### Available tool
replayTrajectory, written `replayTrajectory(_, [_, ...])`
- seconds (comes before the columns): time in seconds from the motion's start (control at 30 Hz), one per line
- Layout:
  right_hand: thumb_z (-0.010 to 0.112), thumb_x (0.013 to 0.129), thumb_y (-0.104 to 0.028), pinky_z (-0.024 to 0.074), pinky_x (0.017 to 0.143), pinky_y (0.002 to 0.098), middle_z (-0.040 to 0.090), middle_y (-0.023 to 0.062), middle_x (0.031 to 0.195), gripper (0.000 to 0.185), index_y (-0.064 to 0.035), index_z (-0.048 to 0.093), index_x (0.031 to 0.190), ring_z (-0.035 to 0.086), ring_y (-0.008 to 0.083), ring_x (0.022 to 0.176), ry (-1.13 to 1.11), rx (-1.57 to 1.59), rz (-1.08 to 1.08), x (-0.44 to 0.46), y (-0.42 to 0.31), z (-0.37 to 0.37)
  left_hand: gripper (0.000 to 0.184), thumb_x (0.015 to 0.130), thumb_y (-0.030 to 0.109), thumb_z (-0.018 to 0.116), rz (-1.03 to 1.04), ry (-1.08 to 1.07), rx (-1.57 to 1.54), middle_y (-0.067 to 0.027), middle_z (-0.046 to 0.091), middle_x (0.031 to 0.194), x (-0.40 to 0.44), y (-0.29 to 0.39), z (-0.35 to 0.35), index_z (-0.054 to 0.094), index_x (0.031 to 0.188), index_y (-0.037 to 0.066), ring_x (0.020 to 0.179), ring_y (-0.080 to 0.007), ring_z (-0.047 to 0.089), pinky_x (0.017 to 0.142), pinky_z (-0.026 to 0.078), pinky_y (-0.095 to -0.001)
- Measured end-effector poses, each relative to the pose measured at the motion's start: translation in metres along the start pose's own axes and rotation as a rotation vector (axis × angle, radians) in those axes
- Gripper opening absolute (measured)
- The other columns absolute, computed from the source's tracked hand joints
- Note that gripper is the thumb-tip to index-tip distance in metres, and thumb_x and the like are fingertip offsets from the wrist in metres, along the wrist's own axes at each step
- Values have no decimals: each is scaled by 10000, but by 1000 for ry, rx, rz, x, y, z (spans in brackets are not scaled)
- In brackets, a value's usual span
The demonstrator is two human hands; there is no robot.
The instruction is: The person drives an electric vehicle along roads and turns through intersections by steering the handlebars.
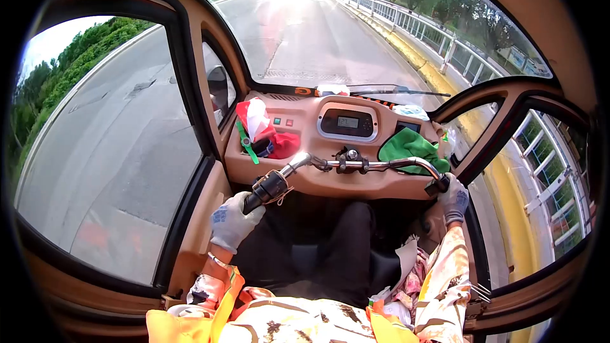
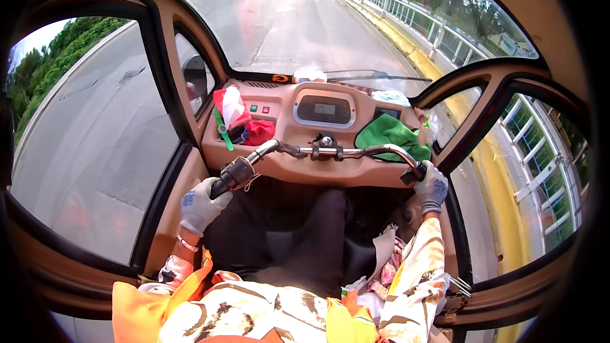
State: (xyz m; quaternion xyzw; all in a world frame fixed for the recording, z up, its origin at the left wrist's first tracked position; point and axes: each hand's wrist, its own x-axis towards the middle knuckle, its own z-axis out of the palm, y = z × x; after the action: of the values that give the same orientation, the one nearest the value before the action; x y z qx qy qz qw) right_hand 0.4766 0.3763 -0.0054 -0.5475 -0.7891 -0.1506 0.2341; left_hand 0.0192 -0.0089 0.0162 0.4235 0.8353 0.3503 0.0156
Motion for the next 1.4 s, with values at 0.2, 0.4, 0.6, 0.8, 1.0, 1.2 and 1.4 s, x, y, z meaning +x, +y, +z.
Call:
replayTrajectory(0.2, [820,767,-209,558,826,481,747,120,949,430,-180,670,1169,725,345,905,42,-6,-16,1,-5,-2,407,833,372,810,1,-5,22,-151,757,987,-1,0,0,734,1141,118,918,-363,729,792,567,-457])
replayTrajectory(0.4, [804,779,-221,555,826,491,746,123,952,408,-182,671,1163,723,352,912,47,-2,-25,2,-4,-5,418,823,391,806,-19,-4,18,-149,759,970,-1,2,-1,742,1126,110,915,-362,735,799,571,-438])
replayTrajectory(0.6, [778,788,-221,557,811,495,747,119,939,351,-186,674,1121,723,354,909,6,-13,7,5,-4,-5,421,820,389,802,-3,-5,1,-152,757,984,-1,-2,2,744,1118,96,920,-360,733,805,568,-437])
replayTrajectory(0.8, [799,761,-233,553,811,503,742,115,948,381,-195,663,1115,720,358,921,-26,2,20,5,-8,-10,399,828,373,803,25,-8,6,-146,758,987,-1,-6,3,741,1112,99,924,-355,733,806,567,-441])
replayTrajectory(1.0, [796,770,-217,549,826,496,741,122,967,417,-188,659,1163,721,353,935,-30,13,14,3,-5,-6,408,846,392,789,-40,-37,-12,-151,758,1001,-2,1,-1,735,1137,112,945,-366,726,821,564,-459])
replayTrajectory(1.2, [805,762,-221,558,827,492,749,126,967,411,-183,666,1147,725,358,927,-18,3,-5,2,-5,-8,382,850,358,791,3,-23,9,-160,760,1005,-2,6,-4,734,1126,100,938,-369,727,825,568,-453])
replayTrajectory(1.4, [798,763,-215,555,820,501,746,126,957,391,-187,663,1129,726,355,911,12,15,2,1,-4,-5,425,826,398,816,18,5,3,-155,756,987,0,2,-1,740,1128,108,924,-358,731,803,570,-439])
